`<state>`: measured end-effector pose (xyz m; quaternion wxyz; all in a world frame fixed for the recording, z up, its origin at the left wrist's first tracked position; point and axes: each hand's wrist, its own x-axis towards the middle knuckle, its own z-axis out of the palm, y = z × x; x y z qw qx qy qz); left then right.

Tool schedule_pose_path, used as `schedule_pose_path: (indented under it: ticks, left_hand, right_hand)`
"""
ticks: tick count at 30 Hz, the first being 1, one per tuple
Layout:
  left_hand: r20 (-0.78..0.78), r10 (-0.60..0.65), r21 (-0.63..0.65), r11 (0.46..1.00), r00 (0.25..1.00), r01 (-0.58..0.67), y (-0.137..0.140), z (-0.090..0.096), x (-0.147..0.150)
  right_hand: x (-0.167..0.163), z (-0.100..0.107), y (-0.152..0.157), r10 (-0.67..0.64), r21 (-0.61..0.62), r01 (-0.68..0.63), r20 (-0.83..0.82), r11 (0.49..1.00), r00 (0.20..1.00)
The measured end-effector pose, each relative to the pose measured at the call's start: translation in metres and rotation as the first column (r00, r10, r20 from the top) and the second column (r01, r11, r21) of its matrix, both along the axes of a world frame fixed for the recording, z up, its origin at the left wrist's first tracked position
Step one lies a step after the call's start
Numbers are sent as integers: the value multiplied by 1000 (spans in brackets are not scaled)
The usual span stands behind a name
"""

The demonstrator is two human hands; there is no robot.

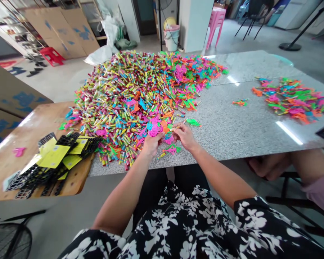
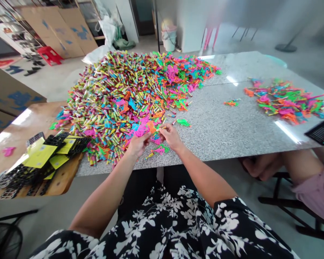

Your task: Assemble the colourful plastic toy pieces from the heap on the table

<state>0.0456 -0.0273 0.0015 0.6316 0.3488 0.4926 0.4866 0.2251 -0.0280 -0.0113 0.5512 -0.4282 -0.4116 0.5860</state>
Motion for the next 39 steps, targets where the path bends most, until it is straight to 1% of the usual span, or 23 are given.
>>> schedule_pose_path:
  ticks: [4, 10, 13, 17, 21, 25, 28, 31, 33, 36, 39]
  left_hand:
    - [-17, 0, -19, 1000, 1000, 0, -2, 2, 0]
    - [-10, -28, -47, 999, 1000, 27, -4, 3, -2]
    - [-27, -35, -53, 998, 999, 34, -5, 5, -4]
    - [-37, -27, -49, 998, 999, 25, -7, 9, -5]
    - [-37, -41, -53, 998, 998, 39, -9, 15, -3]
    - [-26, -76, -38, 996, 997, 75, -11, 17, -1]
    - [-66, -112, -1, 994, 992, 112, -11, 15, -4]
    - [-160, -159, 11, 987, 974, 163, -9, 13, -10]
    - [-210, -202, 4, 978, 957, 207, -8, 14, -14]
    - [-230, -264, -20, 964, 937, 267, -6, 16, -16]
    - [-236, -287, -52, 958, 929, 282, -6, 16, -12]
  right_hand:
    - [5, -2, -1, 3, 31, -5, 56, 1000, 998]
    - [13, 1, -7, 63, 107, -69, 60, 992, 996]
    - [18, 4, -7, 101, 144, -114, 98, 983, 990]
    - [24, 7, -7, 136, 157, -160, 150, 975, 979]
    - [26, 9, -7, 139, 162, -170, 187, 972, 972]
    - [26, 9, -6, 109, 172, -150, 228, 974, 968]
    - [29, 13, -6, 103, 175, -164, 313, 971, 944]
    - [35, 19, -7, 134, 184, -234, 436, 955, 890]
    - [39, 22, -8, 164, 188, -282, 475, 941, 864]
    - [43, 24, -9, 222, 172, -311, 402, 935, 889]
    - [44, 21, -9, 233, 147, -295, 338, 944, 912]
